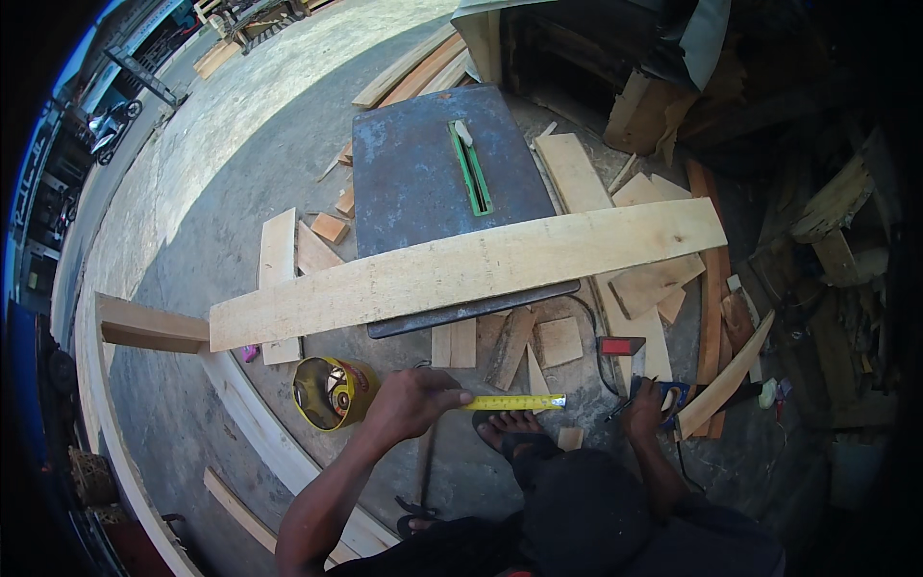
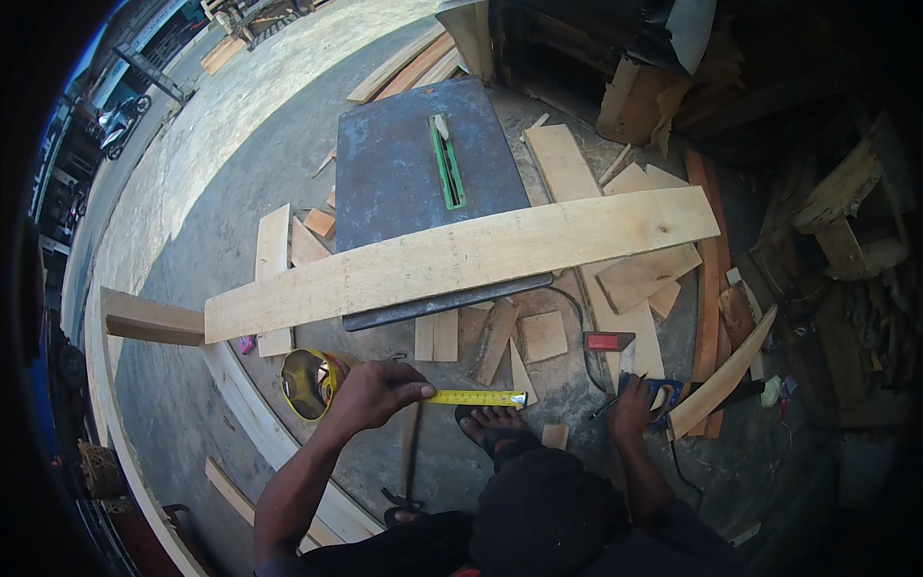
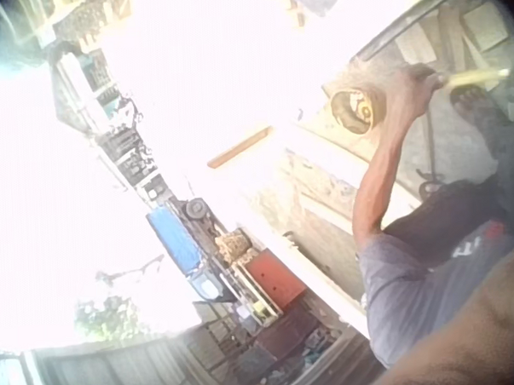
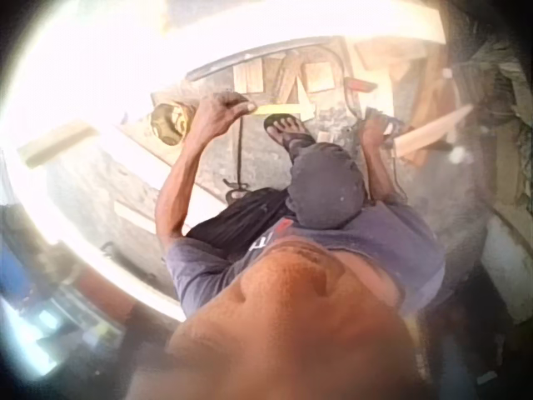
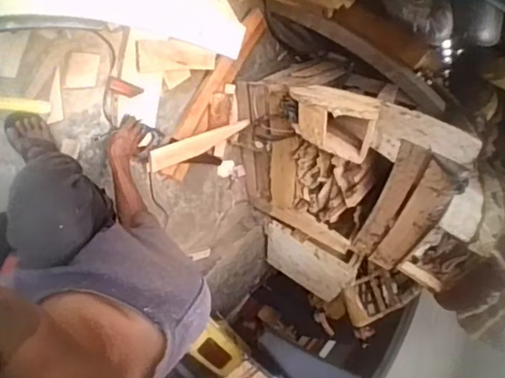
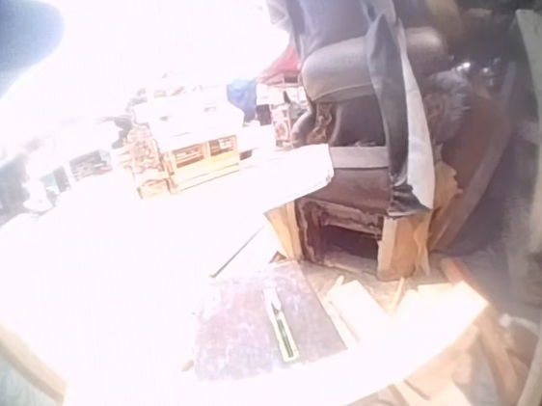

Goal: The person measures and marks wooden planks, cuts them on a table saw, and assembles a wooden structure by hammering nails into the joints. The person uses a tape measure, pencil, try square, and hammer to complete the assembly.

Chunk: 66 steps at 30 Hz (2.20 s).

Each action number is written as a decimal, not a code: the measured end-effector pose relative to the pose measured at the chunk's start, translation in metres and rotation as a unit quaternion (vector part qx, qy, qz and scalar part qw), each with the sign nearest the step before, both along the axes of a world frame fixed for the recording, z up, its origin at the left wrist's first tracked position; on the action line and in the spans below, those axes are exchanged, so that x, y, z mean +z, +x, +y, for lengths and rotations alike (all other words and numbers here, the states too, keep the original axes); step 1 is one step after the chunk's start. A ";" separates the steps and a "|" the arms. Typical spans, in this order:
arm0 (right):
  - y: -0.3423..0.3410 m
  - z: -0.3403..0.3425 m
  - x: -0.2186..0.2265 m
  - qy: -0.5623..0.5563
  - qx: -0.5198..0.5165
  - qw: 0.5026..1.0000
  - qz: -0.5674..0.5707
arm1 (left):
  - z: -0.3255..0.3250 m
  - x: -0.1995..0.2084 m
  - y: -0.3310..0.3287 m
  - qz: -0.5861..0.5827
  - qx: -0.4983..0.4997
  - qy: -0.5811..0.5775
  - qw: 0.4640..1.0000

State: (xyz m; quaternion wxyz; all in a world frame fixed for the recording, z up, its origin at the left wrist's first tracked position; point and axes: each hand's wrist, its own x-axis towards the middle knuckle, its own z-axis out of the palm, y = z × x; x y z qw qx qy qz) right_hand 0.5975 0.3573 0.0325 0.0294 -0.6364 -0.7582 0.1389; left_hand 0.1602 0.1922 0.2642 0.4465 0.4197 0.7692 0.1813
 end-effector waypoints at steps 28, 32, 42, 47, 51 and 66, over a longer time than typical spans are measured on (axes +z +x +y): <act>-0.039 -0.042 0.179 -0.373 0.001 0.823 0.429 | 0.031 -0.064 -0.061 0.378 0.107 0.129 0.910; -0.154 -0.027 0.192 -0.404 0.062 0.774 0.484 | 0.025 -0.065 -0.059 0.365 0.115 0.210 0.900; -0.263 0.000 0.176 -0.385 0.070 0.777 0.493 | 0.058 -0.044 -0.039 0.380 -0.041 0.211 0.899; -0.271 0.007 0.178 -0.361 0.057 0.777 0.513 | 0.079 -0.048 -0.033 0.377 -0.082 0.144 0.911; -0.273 0.008 0.180 -0.372 0.029 0.774 0.511 | 0.079 -0.047 -0.034 0.379 -0.116 0.117 0.911; -0.286 0.020 0.164 -0.310 0.006 0.827 0.468 | 0.091 -0.035 -0.033 0.358 -0.112 0.084 0.923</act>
